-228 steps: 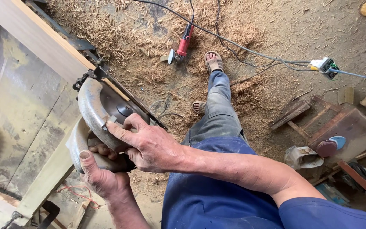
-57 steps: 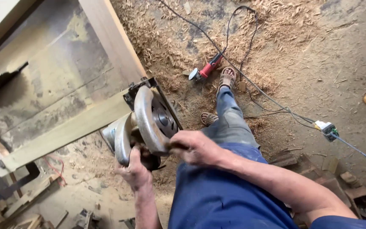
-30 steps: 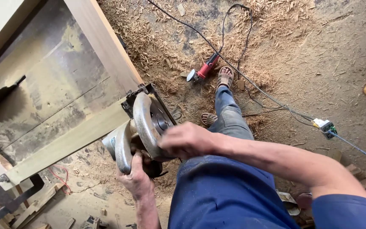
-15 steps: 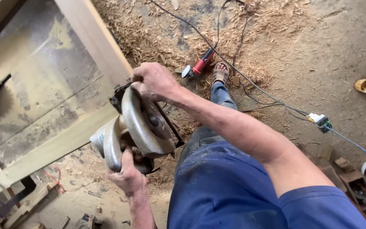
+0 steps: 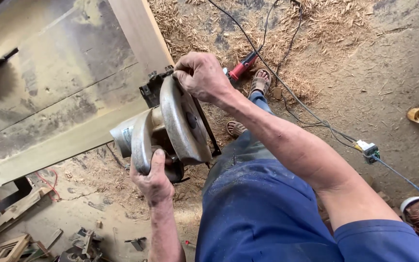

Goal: Marking wood with a square and pencil and preparing a circular saw for use.

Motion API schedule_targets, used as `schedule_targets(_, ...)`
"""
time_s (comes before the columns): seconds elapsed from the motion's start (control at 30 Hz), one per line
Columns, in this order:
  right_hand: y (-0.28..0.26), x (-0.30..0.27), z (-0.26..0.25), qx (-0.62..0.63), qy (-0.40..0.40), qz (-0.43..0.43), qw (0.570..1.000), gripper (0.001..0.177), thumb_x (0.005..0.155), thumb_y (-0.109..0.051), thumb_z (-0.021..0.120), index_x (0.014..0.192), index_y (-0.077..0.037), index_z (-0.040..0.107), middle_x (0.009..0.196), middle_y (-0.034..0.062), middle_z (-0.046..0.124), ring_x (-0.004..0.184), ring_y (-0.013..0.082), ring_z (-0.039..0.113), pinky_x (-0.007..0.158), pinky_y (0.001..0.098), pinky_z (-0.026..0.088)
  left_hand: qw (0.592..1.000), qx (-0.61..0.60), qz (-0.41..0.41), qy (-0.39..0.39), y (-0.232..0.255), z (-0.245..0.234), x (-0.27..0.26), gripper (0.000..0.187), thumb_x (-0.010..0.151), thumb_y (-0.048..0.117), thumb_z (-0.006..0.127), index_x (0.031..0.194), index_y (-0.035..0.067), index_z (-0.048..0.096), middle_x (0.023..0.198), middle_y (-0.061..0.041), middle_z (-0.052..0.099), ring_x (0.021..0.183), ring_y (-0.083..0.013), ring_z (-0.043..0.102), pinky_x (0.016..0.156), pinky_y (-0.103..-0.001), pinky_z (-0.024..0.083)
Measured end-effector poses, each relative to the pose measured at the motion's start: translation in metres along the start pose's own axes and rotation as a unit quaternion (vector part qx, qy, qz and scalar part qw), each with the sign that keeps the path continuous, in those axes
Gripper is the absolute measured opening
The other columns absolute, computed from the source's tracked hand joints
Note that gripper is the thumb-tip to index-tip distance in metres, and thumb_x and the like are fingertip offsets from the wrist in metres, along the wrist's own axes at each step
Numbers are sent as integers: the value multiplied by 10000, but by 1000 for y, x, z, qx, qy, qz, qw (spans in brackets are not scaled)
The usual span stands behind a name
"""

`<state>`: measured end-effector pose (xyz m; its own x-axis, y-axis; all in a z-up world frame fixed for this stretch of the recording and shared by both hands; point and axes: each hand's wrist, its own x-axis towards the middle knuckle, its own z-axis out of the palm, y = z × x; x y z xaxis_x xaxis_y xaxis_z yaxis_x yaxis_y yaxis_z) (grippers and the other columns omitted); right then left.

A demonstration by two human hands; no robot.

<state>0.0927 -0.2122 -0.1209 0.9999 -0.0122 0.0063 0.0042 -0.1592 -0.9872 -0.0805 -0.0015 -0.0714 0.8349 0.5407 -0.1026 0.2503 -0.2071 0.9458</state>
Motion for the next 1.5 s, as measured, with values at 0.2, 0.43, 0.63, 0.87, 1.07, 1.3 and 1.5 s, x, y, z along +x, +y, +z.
schedule_targets(0.2,-3,4,1,-4,7,-4,1000,64,825,-80,741,828,-142,755,720,111,690,726,293,724,639,366,561,999,39,-8,19,10,10,3,267,813,74,850,1041,96,712,850,-83,687,742,-138,672,576,-302,560)
schedule_targets(0.43,-12,4,1,13,9,18,1000,78,875,-84,711,846,-144,750,736,118,705,730,289,719,655,367,555,998,51,3,35,-8,2,13,324,805,73,868,1071,48,684,831,-126,670,690,-164,665,559,-293,552)
schedule_targets(0.63,-10,12,2,-4,19,16,1000,73,870,-111,733,833,-169,754,724,106,710,735,299,725,640,368,553,998,57,11,17,8,10,18,289,828,47,840,1066,29,677,824,-141,678,681,-173,678,559,-278,557)
schedule_targets(0.87,-4,15,8,11,26,23,999,73,873,-92,722,838,-153,739,720,123,703,741,315,733,657,373,556,998,46,37,-9,1,5,25,210,846,25,803,1005,41,667,769,-120,686,634,-147,697,536,-236,549)
schedule_targets(1.07,-9,19,5,6,21,11,1000,89,884,-73,698,838,-142,731,727,119,702,730,318,728,657,378,556,996,68,60,-25,19,10,19,140,847,14,768,923,45,654,707,-102,675,595,-134,691,536,-224,533)
schedule_targets(1.3,-8,22,7,-6,19,17,1000,57,899,-97,708,867,-142,725,754,146,705,773,365,724,680,408,557,996,69,44,-22,-12,-3,25,113,854,16,761,916,55,675,701,-94,674,608,-124,687,549,-226,523)
schedule_targets(1.5,-6,29,7,-3,21,26,999,58,903,-116,707,872,-160,730,752,117,712,768,319,730,685,394,559,994,96,44,-12,9,12,29,135,845,36,774,932,58,674,726,-82,658,649,-108,665,583,-240,514)
